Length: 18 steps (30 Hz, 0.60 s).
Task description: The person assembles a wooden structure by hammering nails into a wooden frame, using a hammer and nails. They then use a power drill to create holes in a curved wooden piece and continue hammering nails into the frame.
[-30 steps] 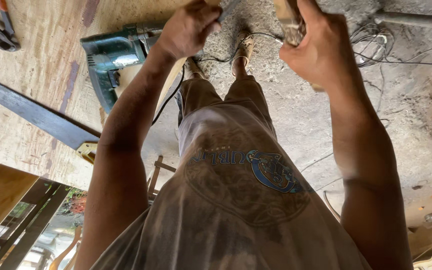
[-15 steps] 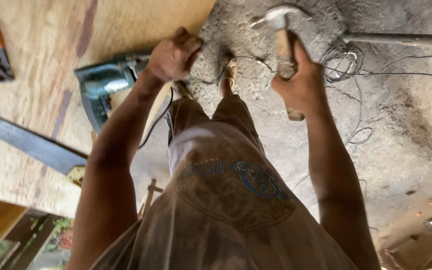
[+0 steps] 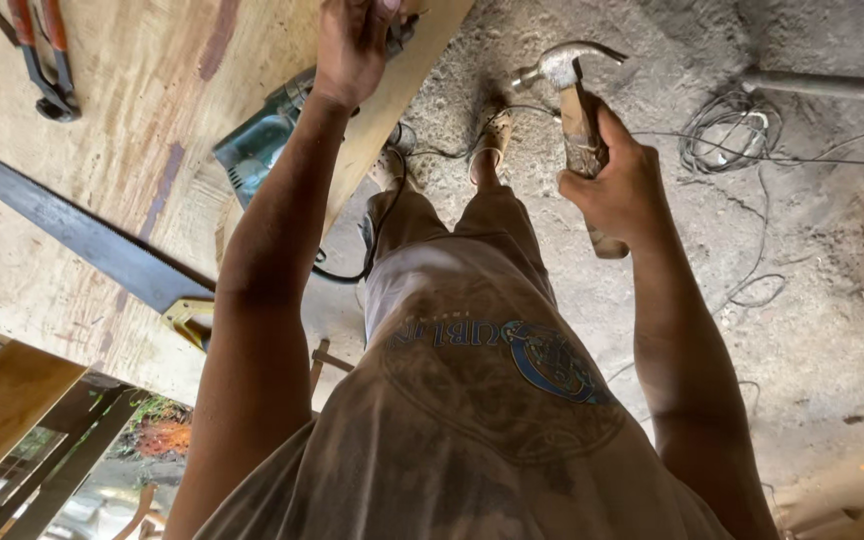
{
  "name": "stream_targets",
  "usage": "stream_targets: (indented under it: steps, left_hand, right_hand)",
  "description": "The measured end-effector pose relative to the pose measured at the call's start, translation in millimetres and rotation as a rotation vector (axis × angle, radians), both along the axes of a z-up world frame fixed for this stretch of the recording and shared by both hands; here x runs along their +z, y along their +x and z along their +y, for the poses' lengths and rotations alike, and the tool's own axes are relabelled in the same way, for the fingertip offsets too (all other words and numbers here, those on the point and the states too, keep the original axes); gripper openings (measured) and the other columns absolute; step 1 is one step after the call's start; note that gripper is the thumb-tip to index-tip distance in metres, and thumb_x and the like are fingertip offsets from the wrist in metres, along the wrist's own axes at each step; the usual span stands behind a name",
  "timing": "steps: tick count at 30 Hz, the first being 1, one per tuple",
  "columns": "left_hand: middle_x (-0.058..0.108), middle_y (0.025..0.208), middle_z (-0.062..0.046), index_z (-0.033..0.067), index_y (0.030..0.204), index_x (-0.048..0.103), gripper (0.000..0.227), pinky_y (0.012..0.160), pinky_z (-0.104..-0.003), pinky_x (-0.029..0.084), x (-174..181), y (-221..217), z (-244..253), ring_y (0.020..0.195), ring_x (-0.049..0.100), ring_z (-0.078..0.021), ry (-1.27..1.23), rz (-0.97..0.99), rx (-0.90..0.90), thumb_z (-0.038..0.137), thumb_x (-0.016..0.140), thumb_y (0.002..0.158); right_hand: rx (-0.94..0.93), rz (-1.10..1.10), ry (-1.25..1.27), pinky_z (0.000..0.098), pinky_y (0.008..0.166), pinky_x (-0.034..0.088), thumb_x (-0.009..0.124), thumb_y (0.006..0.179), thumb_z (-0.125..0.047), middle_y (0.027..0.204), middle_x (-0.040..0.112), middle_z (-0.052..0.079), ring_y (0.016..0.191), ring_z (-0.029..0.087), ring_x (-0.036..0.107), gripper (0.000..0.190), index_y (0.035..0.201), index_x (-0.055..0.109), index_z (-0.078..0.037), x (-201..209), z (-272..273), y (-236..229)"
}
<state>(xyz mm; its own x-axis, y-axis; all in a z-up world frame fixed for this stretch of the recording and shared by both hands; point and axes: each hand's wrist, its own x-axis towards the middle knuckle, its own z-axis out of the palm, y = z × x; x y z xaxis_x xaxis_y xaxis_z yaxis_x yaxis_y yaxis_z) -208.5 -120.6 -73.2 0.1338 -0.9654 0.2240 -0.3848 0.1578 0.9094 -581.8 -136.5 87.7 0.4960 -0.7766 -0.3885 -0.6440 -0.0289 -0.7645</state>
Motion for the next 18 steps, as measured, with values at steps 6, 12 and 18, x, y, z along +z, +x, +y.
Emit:
stream_targets:
  steps: [6,12,18]
  left_hand:
    - [0.072,0.095,-0.010,0.0029,0.109,0.065,0.010,0.075,-0.034,0.059,23,-6,12,0.085,0.074,-0.0212,0.041,0.006,-0.059,0.005,0.057,0.115]
    - [0.076,0.097,-0.010,0.0031,0.112,0.067,0.009,0.072,-0.034,0.064,11,-13,6,0.086,0.076,-0.0194,0.054,-0.154,-0.063,0.008,0.059,0.113]
    - [0.074,0.104,-0.019,-0.0011,0.114,0.068,0.017,0.074,-0.037,0.063,36,-18,4,0.089,0.074,-0.0287,-0.078,-0.256,-0.043,0.012,0.070,0.103]
  right_hand:
    - [0.110,-0.023,-0.133,0.0346,0.073,0.062,0.078,0.086,0.000,0.116,0.075,0.018,0.088,0.021,0.075,0.079,0.158,0.045,0.000,12,-9,10]
    - [0.111,-0.004,-0.248,0.0282,0.049,0.060,0.074,0.092,0.006,0.117,0.070,0.022,0.069,0.018,0.069,0.072,0.156,0.041,-0.002,34,-55,24]
    - [-0.058,-0.083,-0.282,0.0265,0.052,0.060,0.073,0.097,0.000,0.116,0.075,0.015,0.069,0.013,0.067,0.082,0.167,0.032,-0.004,56,-84,79]
